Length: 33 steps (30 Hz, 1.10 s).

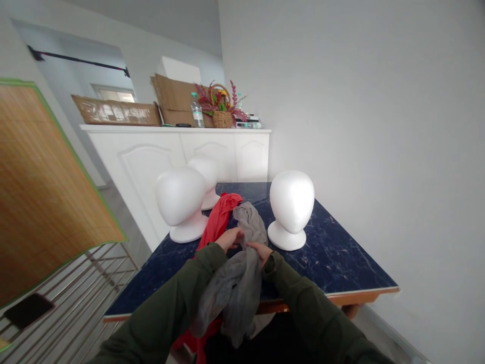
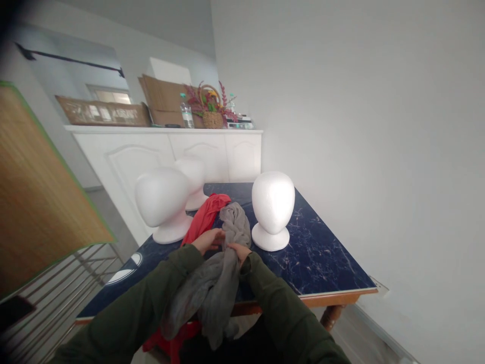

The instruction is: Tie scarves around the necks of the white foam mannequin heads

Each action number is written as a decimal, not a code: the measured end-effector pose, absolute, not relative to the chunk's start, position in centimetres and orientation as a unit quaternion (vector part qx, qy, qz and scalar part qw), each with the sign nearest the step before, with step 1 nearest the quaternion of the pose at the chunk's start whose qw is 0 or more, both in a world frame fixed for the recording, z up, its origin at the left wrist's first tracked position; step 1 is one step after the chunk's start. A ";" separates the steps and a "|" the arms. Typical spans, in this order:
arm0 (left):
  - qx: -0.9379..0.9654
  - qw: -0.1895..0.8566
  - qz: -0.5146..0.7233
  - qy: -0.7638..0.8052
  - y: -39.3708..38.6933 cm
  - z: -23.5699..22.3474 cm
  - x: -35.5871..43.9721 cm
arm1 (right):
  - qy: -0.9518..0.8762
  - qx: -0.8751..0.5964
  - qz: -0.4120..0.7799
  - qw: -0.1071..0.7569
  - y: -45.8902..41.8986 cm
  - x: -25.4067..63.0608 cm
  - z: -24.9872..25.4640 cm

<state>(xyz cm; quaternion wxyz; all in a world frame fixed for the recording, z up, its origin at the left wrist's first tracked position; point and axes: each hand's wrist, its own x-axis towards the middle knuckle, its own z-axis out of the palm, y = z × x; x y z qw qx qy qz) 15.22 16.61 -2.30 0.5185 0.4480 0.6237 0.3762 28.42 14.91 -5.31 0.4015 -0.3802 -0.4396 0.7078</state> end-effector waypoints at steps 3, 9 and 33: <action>0.502 0.467 0.303 0.662 17.3 -2.9 14.5 | -0.388 -0.398 0.755 0.347 14.1 29.7 -5.4; 0.658 0.306 0.225 0.650 18.9 -4.0 14.4 | -0.325 -0.385 0.792 0.344 12.8 31.6 -4.6; 0.798 0.512 -0.106 0.299 9.7 9.6 15.0 | -0.518 -0.394 0.634 0.418 5.8 51.8 4.2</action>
